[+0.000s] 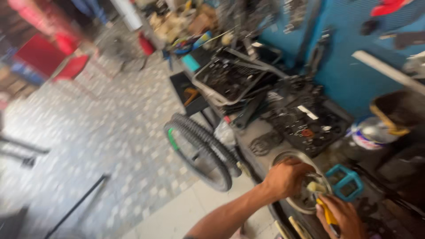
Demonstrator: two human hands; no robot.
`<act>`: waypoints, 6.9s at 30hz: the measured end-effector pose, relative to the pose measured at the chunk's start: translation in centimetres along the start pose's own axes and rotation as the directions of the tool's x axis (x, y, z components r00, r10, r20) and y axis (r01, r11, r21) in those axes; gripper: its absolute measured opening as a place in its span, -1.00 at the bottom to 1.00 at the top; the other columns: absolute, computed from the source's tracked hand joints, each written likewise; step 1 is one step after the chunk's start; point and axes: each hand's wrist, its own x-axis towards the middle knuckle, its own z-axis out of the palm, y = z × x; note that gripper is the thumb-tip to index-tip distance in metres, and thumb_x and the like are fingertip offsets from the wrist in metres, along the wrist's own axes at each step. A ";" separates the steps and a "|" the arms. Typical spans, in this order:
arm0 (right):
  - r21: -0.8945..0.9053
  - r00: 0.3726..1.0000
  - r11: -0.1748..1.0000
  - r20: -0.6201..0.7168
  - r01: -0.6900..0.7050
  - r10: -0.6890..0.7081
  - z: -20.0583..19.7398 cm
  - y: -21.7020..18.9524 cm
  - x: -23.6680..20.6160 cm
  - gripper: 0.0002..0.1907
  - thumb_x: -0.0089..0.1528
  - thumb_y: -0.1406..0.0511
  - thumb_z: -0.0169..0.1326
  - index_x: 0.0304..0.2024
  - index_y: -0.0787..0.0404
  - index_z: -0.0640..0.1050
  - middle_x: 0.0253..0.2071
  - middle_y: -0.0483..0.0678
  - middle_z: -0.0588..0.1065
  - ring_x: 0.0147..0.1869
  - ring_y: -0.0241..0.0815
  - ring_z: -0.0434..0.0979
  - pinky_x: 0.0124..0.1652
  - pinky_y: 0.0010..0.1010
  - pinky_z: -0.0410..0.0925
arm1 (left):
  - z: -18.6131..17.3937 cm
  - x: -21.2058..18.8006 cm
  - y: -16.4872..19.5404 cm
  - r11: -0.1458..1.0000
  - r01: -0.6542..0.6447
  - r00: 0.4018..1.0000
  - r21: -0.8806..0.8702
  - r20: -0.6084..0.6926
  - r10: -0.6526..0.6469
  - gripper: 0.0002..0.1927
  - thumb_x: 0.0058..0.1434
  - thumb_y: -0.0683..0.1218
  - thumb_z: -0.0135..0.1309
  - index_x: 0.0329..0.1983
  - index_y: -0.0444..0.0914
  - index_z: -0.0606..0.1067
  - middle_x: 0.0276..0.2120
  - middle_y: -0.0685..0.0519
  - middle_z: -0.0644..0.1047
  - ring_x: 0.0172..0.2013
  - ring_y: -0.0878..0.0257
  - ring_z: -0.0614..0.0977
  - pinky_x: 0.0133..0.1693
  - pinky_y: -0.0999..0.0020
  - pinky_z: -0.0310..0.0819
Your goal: The person scrubs a bicycle cassette with a brush in a metal tray containing liquid. They then pour more liquid from a bottle into the tray and continue scrubbing the cassette and other small bicycle parts.
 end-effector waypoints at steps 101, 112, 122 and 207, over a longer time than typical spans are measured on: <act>-0.313 0.939 0.931 0.336 0.189 -0.077 0.4 -0.9 1.7 -0.48 0.21 0.33 0.07 0.23 -0.15 0.49 0.31 -0.08 0.38 0.25 0.00 0.39 0.20 -0.12 0.25 | -5.8 1.8 -1.9 0.961 0.264 0.901 0.080 -0.378 -0.216 -0.77 0.26 -0.03 0.18 -0.12 -0.27 0.56 -0.29 -0.07 0.64 -0.31 0.05 0.70 -0.25 0.16 0.56; 0.487 0.968 0.845 0.003 -0.221 0.251 -21.8 -0.9 -7.6 -0.58 0.24 0.29 0.16 0.17 0.09 0.58 0.00 -0.05 0.66 -0.09 -0.32 0.62 -0.10 -0.46 0.47 | 8.4 0.0 10.8 0.980 0.054 0.974 -0.189 0.225 -0.010 -0.73 0.24 0.01 0.22 -0.09 -0.23 0.60 -0.26 -0.04 0.66 -0.29 0.12 0.73 -0.27 0.20 0.63; 0.309 0.727 0.726 -0.136 -0.615 0.673 -19.0 0.9 -15.5 -0.62 0.21 0.25 0.20 0.10 0.13 0.64 -0.23 -0.08 0.70 -0.26 -0.33 0.63 -0.26 -0.49 0.46 | 18.1 2.2 6.7 0.910 -0.370 0.688 0.189 0.714 0.131 -0.08 0.06 0.14 0.36 0.41 -0.11 0.18 0.43 -0.20 0.16 0.38 -0.19 0.10 0.31 -0.20 -0.05; 0.390 0.932 0.890 -0.168 -0.236 0.321 -3.3 -6.8 3.2 -0.72 0.25 0.29 0.16 0.01 0.18 0.61 -0.21 -0.02 0.68 -0.18 -0.27 0.70 -0.19 -0.47 0.48 | 3.3 -1.0 -5.1 0.785 0.258 0.913 -0.562 -0.125 -0.390 -0.74 0.35 -0.27 -0.07 0.08 -0.39 0.49 -0.14 -0.01 0.66 -0.25 0.36 0.67 -0.22 0.40 0.65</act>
